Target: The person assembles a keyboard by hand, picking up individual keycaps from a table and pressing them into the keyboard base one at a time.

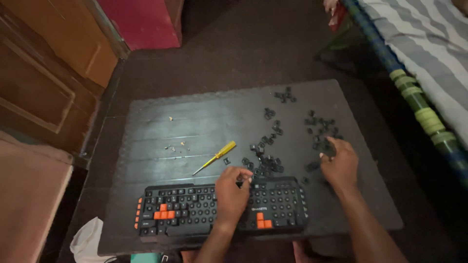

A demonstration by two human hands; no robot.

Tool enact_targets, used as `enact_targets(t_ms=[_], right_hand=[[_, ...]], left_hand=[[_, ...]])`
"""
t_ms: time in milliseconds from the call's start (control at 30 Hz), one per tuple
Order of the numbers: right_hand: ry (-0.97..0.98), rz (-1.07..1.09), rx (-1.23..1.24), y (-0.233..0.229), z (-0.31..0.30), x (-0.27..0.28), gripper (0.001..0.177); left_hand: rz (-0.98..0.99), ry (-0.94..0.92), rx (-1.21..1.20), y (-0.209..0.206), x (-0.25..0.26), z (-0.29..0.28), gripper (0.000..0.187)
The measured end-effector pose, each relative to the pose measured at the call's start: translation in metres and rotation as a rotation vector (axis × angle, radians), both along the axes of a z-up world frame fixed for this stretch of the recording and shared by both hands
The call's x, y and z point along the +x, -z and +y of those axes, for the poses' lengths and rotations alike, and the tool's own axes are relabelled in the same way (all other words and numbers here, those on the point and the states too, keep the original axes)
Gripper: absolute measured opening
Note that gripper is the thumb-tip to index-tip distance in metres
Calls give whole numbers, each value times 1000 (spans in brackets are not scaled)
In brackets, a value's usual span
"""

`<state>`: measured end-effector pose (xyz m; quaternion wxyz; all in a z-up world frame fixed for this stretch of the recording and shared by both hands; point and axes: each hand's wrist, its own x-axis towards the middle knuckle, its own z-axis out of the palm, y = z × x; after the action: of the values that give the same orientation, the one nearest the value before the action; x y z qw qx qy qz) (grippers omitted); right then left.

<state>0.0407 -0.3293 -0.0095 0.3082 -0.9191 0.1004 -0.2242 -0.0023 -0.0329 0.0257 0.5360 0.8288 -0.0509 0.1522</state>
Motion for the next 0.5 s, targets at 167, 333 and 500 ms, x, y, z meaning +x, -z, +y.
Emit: enact_targets(t_ms=[167,333,500], right_hand=[[-58,-86,-146,17,6,20,75],[-18,122,-224,32,14,24,51],[-62,84,-175,18,38,17,26]], left_hand=[[26,-3,0,-3,0,-1,14],[84,7,-32,-2,1,1,13],[183,20,-95,1,2,9,11]])
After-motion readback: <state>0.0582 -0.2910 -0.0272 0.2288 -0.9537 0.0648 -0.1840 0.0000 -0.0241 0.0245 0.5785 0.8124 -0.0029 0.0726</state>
